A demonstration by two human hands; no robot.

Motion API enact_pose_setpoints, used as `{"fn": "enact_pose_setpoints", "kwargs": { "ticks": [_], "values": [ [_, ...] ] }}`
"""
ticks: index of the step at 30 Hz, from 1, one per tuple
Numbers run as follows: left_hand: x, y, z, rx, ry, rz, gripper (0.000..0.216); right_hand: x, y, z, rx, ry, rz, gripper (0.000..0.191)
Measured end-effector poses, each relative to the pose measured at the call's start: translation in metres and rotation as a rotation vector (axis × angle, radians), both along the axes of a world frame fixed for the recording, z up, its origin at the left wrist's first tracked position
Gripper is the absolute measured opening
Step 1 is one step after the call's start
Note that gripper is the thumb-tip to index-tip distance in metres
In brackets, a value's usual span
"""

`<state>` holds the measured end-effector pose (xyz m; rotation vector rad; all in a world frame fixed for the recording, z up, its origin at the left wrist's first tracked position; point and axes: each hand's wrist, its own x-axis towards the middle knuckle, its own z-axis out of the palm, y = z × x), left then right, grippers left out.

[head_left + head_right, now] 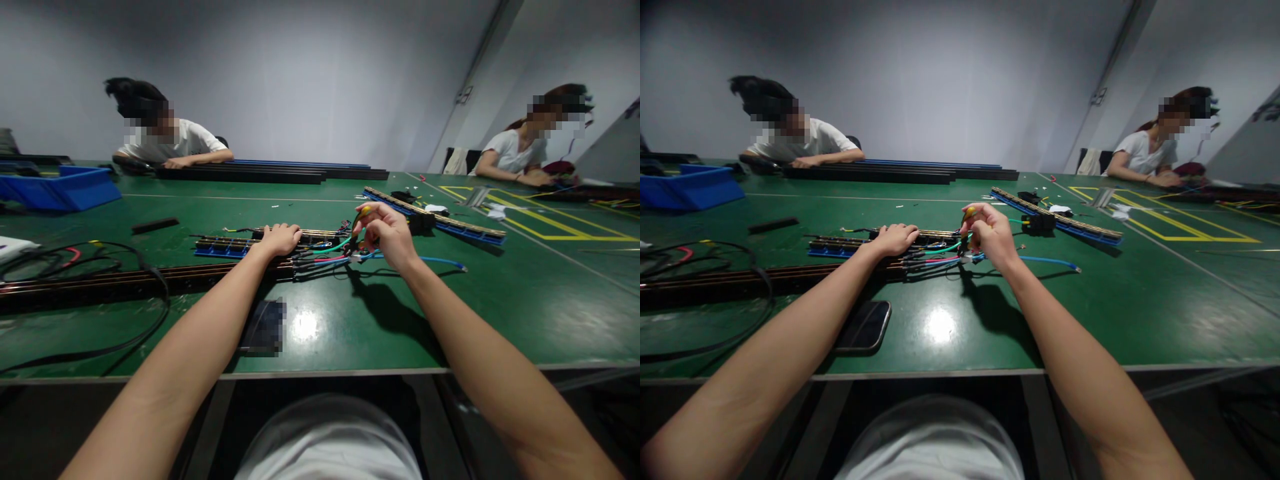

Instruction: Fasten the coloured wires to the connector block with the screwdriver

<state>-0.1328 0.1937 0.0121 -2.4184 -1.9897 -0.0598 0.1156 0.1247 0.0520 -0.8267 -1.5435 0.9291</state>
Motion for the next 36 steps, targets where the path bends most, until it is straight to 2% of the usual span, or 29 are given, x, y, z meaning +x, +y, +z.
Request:
{"fn": "enact_pose_setpoints", "kwargs": {
  "ticks": [2, 6, 8, 11, 15, 19, 23, 28, 30, 34, 36],
  "values": [
    [0.0, 0.0, 0.0, 0.002, 0.006, 0.004, 0.052, -0.007, -0.008, -0.006, 0.125, -0.155, 0.065, 0.035],
    [0.001, -0.001, 0.001, 0.005, 0.011, 0.013, 0.052, -0.016, -0.021, -0.015, 0.476, -0.533, 0.192, 0.042],
    [0.002, -0.001, 0.001, 0.007, 0.012, 0.01, 0.053, -0.016, -0.023, -0.016, 0.544, -0.588, 0.199, 0.042],
    [0.002, -0.001, 0.001, 0.003, 0.023, 0.01, 0.053, -0.01, -0.019, -0.013, 0.462, -0.477, 0.144, 0.045],
    [0.002, -0.001, 0.001, -0.006, 0.023, 0.009, 0.052, -0.002, -0.015, -0.003, 0.264, -0.134, 0.061, 0.043],
    [0.001, -0.001, 0.001, -0.013, 0.014, 0.012, 0.052, 0.004, -0.016, 0.01, 0.211, 0.079, 0.048, 0.039],
    [0.001, -0.002, 0.001, -0.013, 0.009, 0.012, 0.053, 0.005, -0.015, 0.014, 0.142, 0.105, 0.044, 0.039],
    [0.001, -0.001, 0.001, -0.007, 0.01, 0.006, 0.053, -0.004, -0.018, 0.003, 0.156, -0.02, 0.082, 0.041],
    [0.001, 0.0, 0.0, -0.006, 0.015, 0.008, 0.052, -0.009, -0.024, -0.002, 0.27, -0.137, 0.107, 0.042],
    [0.002, -0.001, 0.0, 0.002, 0.018, 0.009, 0.053, -0.017, -0.034, -0.011, 0.72, -0.475, 0.222, 0.046],
    [0.002, -0.001, 0.0, 0.002, 0.017, 0.012, 0.053, -0.02, -0.036, -0.014, 0.883, -0.565, 0.267, 0.049]
  ]
}}
